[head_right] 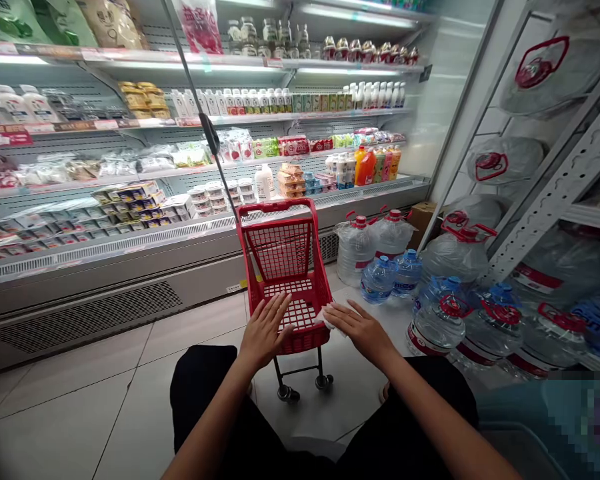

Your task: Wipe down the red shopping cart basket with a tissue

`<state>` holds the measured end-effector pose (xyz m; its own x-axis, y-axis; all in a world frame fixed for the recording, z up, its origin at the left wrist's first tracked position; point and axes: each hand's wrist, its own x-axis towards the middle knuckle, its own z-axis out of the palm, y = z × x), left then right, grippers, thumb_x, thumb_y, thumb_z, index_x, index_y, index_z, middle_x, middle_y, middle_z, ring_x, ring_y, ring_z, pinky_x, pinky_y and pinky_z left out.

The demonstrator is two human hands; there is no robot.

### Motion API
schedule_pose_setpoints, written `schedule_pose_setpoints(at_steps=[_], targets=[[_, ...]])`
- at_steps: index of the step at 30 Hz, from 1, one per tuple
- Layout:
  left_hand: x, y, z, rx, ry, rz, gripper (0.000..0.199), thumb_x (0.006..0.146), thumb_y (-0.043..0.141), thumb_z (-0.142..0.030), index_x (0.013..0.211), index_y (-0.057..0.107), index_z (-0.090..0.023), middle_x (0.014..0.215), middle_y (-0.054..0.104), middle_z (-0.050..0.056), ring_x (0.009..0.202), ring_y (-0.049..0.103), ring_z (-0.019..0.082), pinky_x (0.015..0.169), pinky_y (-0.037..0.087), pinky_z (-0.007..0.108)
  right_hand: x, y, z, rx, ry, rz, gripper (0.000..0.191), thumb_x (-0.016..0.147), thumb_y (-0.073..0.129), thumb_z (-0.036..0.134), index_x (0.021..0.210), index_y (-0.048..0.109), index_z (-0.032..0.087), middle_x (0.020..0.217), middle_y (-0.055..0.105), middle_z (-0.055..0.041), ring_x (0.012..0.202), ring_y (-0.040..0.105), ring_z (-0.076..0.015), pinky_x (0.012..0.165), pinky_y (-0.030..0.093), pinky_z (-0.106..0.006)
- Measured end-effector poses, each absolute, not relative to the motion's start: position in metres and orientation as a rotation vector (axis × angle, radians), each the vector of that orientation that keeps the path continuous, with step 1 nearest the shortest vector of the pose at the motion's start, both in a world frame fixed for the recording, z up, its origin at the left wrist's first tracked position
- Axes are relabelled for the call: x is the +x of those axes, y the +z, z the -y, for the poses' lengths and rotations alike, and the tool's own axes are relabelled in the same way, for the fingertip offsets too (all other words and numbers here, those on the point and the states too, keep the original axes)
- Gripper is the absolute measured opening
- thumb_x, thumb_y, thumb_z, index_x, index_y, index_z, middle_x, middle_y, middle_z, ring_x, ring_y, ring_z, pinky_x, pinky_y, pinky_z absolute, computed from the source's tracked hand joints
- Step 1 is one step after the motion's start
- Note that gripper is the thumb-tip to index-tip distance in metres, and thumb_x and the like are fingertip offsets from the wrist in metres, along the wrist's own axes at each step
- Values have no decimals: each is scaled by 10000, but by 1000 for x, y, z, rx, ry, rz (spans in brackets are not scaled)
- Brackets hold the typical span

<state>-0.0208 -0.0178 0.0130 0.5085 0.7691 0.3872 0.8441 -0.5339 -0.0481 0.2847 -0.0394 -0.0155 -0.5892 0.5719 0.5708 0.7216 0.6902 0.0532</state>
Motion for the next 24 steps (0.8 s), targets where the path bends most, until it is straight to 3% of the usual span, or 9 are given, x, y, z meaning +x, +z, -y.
schedule_pose_setpoints(at_steps=[10, 16, 24], targets=[[11, 14, 32, -2612, -574, 1350, 727, 1092, 293, -567, 1674, -59, -311, 1738, 201, -2, 1588, 250, 204, 1273, 277, 441, 211, -24, 66, -845, -353, 2353, 544, 1019, 456, 52, 1541, 479, 201, 1432, 661, -77, 1357, 597, -188, 1210, 460, -456], [-26, 18, 50, -2626, -487, 1189, 808, 1052, 360, -643, 1685, 25, -267, 1741, 195, 37, 1593, 234, 230, 1307, 154, 419, 225, -5, 47, -607, -331, 2486, 513, 1034, 496, 99, 1531, 489, 227, 1451, 648, -52, 1389, 562, -152, 1224, 431, -416], [-62, 24, 51, -2603, -407, 1114, 790, 1060, 316, -646, 1684, 42, -246, 1737, 206, 39, 1600, 207, 207, 1318, 73, 409, 231, 6, -28, -837, -323, 2368, 509, 997, 464, 46, 1437, 601, 260, 1365, 710, -38, 1337, 614, -177, 1203, 452, -472]])
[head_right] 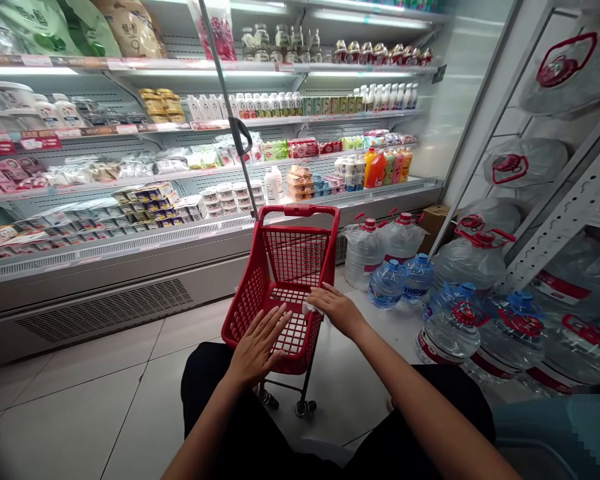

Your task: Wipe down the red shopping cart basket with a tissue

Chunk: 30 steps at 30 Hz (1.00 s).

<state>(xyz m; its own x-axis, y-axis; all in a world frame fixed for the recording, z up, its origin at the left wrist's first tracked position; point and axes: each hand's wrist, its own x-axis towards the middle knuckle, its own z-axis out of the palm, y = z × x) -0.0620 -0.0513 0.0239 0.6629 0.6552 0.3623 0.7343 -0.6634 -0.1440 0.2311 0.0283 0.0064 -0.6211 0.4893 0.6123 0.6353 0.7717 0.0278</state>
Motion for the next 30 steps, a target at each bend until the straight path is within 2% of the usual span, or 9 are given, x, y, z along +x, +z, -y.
schedule_pose_setpoints(at_steps=[6, 12, 15, 18, 20, 24, 27, 30], targets=[[-69, 16, 38, -2392, -555, 1426, 773, 1077, 345, -578, 1677, -37, -276, 1726, 245, 35, 1583, 265, 220, 1314, 122, 448, 192, -9, 9, -860, -295, 2282, 529, 1014, 431, 52, 1496, 542, 239, 1445, 655, -42, 1423, 531, -195, 1223, 438, -483], [-38, 11, 50, -2481, -647, 1396, 815, 1075, 295, -604, 1674, -78, -197, 1727, 240, 68, 1590, 242, 219, 1286, 218, 426, 162, -23, 53, -632, -305, 2356, 484, 1037, 477, 108, 1503, 530, 226, 1436, 659, -62, 1412, 542, -186, 1202, 467, -451], [-29, 9, 57, -2515, -638, 1330, 852, 1063, 308, -633, 1673, -77, -179, 1723, 250, 81, 1589, 245, 225, 1288, 207, 426, 179, -18, 36, -600, -317, 2396, 508, 1034, 473, 104, 1524, 504, 233, 1457, 642, -57, 1406, 547, -169, 1226, 430, -444], [-30, 9, 57, -2521, -600, 1318, 860, 1058, 324, -643, 1673, -70, -189, 1721, 255, 79, 1589, 245, 235, 1295, 179, 440, 211, -4, 1, -772, -325, 2372, 564, 1013, 433, 65, 1534, 495, 274, 1462, 640, -28, 1390, 563, -162, 1245, 395, -456], [-35, 10, 54, -2540, -571, 1309, 853, 1058, 328, -645, 1675, -58, -199, 1722, 256, 74, 1589, 245, 233, 1295, 177, 436, 227, 5, -20, -907, -341, 2339, 586, 989, 408, 34, 1500, 538, 289, 1426, 669, -16, 1359, 594, -171, 1248, 387, -474], [-53, 12, 41, -2557, -543, 1330, 825, 1067, 327, -623, 1674, -68, -228, 1721, 265, 60, 1582, 265, 219, 1296, 184, 423, 225, 8, -28, -976, -365, 2323, 520, 979, 433, 40, 1426, 611, 236, 1382, 698, -39, 1345, 607, -205, 1226, 423, -484], [-60, 12, 31, -2517, -554, 1433, 787, 1083, 306, -589, 1665, -117, -270, 1718, 278, 44, 1571, 297, 214, 1290, 206, 438, 199, -1, -7, -936, -372, 2296, 544, 991, 446, 60, 1502, 538, 222, 1446, 654, -50, 1380, 575, -212, 1225, 433, -475], [-51, 10, 30, -2497, -578, 1523, 797, 1089, 280, -579, 1652, -175, -246, 1716, 278, 63, 1572, 297, 216, 1272, 259, 449, 174, -10, 16, -868, -377, 2290, 604, 1009, 429, 70, 1592, 410, 227, 1516, 591, -48, 1429, 523, -195, 1237, 417, -450]])
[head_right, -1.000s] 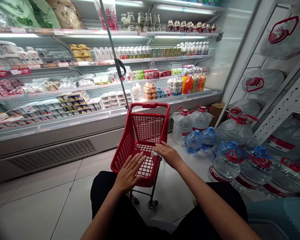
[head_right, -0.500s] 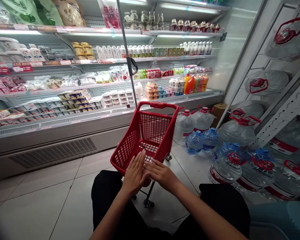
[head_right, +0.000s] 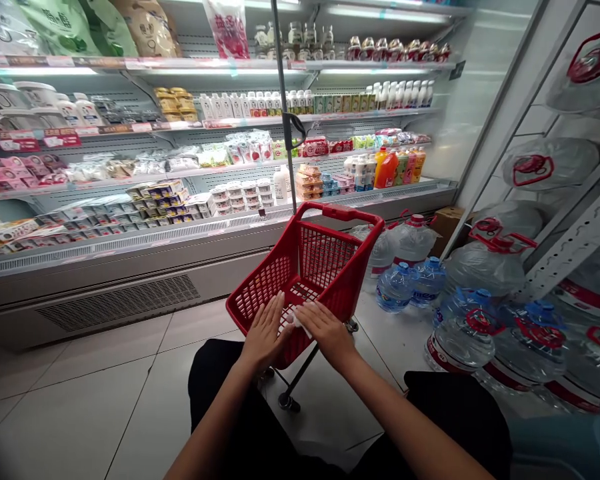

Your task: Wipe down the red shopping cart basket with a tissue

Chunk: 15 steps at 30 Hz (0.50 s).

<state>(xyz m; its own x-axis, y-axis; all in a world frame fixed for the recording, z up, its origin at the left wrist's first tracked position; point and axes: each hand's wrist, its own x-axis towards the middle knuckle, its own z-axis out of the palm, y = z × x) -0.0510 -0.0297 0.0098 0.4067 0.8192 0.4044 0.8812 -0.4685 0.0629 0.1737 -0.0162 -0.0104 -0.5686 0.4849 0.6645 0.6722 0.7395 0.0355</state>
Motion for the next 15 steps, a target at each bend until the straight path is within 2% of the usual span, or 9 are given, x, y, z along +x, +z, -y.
schedule_pose_setpoints(at_steps=[5, 10, 15], targets=[[-30, 7, 37, -2504, -584, 1554, 791, 1088, 284, -579, 1664, -140, -242, 1715, 277, 66, 1575, 290, 215, 1260, 303, 443, 186, -10, 20, -790, -401, 2366, 656, 1020, 418, 79, 1641, 293, 247, 1574, 519, -35, 1462, 481, -177, 1250, 387, -431], [-44, 10, 33, -2487, -560, 1553, 723, 1112, 282, -496, 1656, -150, -298, 1715, 280, 21, 1570, 298, 195, 1261, 311, 460, 271, 9, -15, -1043, -509, 2292, 780, 960, 334, -24, 1659, 225, 304, 1608, 472, -12, 1466, 476, -192, 1251, 375, -470], [-60, 13, 23, -2431, -561, 1560, 720, 1110, 304, -487, 1659, -129, -316, 1712, 287, 24, 1562, 322, 210, 1254, 320, 472, 330, 26, -36, -1221, -614, 2192, 762, 973, 322, -13, 1660, 224, 301, 1623, 449, -30, 1494, 435, -222, 1255, 357, -512]])
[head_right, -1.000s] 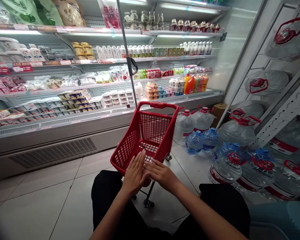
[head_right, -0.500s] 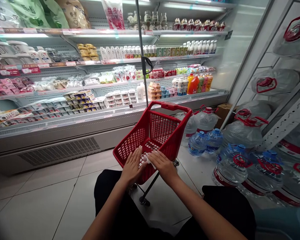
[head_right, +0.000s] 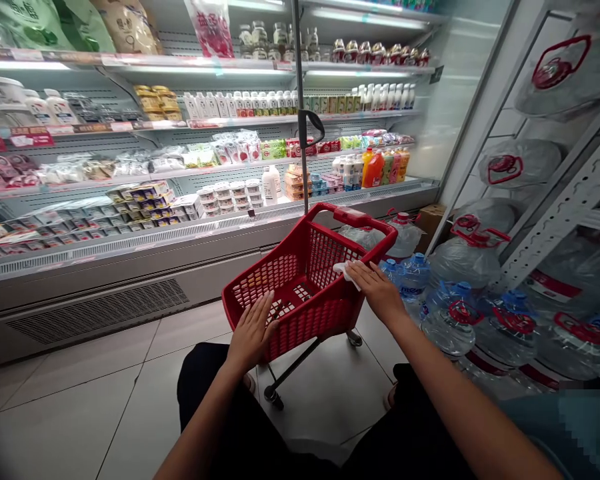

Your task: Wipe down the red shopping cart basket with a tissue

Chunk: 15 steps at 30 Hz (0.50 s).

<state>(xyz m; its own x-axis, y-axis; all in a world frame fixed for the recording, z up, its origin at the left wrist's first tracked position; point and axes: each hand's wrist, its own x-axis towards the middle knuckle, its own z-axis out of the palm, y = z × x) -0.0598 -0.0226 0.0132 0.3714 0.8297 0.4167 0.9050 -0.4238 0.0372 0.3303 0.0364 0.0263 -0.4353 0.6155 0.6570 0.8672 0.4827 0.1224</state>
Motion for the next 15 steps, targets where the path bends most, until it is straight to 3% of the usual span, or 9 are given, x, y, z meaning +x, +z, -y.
schedule_pose_setpoints(at_steps=[5, 11, 15], targets=[[-56, 10, 17, -2397, -595, 1544, 722, 1104, 314, -491, 1662, -110, -319, 1703, 312, 25, 1551, 345, 218, 1249, 328, 453, 289, 12, -19, -1207, -592, 2089, 728, 968, 355, -4, 1649, 290, 245, 1584, 501, -74, 1486, 448, -265, 1235, 391, -545], [-54, 7, 16, -2389, -612, 1526, 717, 1098, 330, -505, 1670, -66, -330, 1695, 331, 27, 1542, 365, 222, 1246, 325, 455, 197, -12, 18, -995, -468, 2239, 703, 989, 419, 36, 1651, 273, 225, 1579, 513, -58, 1467, 479, -218, 1250, 397, -480], [-62, 11, 16, -2457, -574, 1458, 713, 1110, 317, -482, 1664, -98, -315, 1707, 302, 25, 1558, 329, 198, 1264, 292, 443, 210, -4, 12, -941, -465, 2350, 713, 990, 417, 42, 1655, 252, 239, 1591, 497, -34, 1473, 469, -200, 1274, 353, -474]])
